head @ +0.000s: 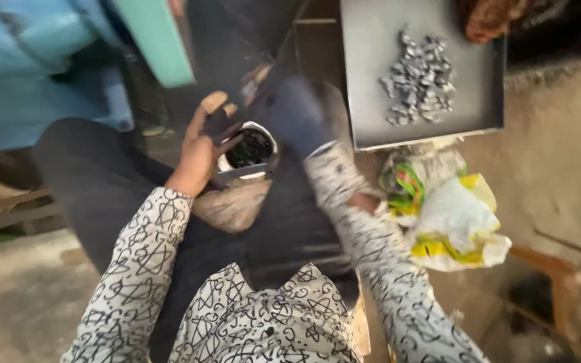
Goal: The person sits on the floor holding a container of small metal pieces on their lap. They pick up one piece at a time, hold it against a running belt sander to grind it, producing sparks, then place the ground piece onto a metal tray beside them.
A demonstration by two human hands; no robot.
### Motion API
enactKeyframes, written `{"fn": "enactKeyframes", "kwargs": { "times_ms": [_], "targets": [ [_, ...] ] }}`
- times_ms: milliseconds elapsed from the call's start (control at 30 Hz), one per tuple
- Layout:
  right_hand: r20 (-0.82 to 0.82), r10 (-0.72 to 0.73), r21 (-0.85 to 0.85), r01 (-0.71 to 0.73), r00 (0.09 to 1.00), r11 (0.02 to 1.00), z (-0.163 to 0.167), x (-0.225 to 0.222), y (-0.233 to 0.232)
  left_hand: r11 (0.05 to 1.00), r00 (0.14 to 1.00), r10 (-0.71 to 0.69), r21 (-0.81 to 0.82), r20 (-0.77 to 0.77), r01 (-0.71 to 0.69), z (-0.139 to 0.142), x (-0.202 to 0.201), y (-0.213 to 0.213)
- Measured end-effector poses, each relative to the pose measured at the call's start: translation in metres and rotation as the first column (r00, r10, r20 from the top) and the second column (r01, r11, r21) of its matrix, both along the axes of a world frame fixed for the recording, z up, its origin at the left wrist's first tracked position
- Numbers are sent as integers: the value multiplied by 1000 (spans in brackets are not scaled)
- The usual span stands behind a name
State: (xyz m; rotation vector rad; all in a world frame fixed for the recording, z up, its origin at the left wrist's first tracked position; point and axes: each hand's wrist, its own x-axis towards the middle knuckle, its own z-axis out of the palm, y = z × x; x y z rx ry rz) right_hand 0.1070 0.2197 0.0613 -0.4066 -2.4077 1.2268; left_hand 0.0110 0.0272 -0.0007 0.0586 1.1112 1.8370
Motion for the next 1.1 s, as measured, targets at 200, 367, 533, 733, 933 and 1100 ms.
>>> {"fn": "enactKeyframes", "kwargs": {
  "times_ms": [200,367,533,733,933,1100],
  "targets": [
    [430,44,-100,-1,902,995,-24,-19,-79,959,961,275,-78,30,-272,-1,-20,-36],
    [131,290,-980,168,948,-104,-39,-20,-92,968,971,205,-169,125,-183,13,-21,-35],
    [146,210,-983,166,967,-79,-36,-39,-98,996,966,92,-15,242,-91,22,-28,-38],
    [35,217,-945,103,976,-310,-48,-59,-73,966,986,73,236,152,-108,10,-31,-26],
    [118,252,-961,175,961,-216,-68,-59,-74,980,971,42,179,233,-86,12,-41,-17],
    [14,19,-368,-13,1000,930,-65,-27,-83,997,983,34,55,183,-44,25,-36,-41]
  ]
}}
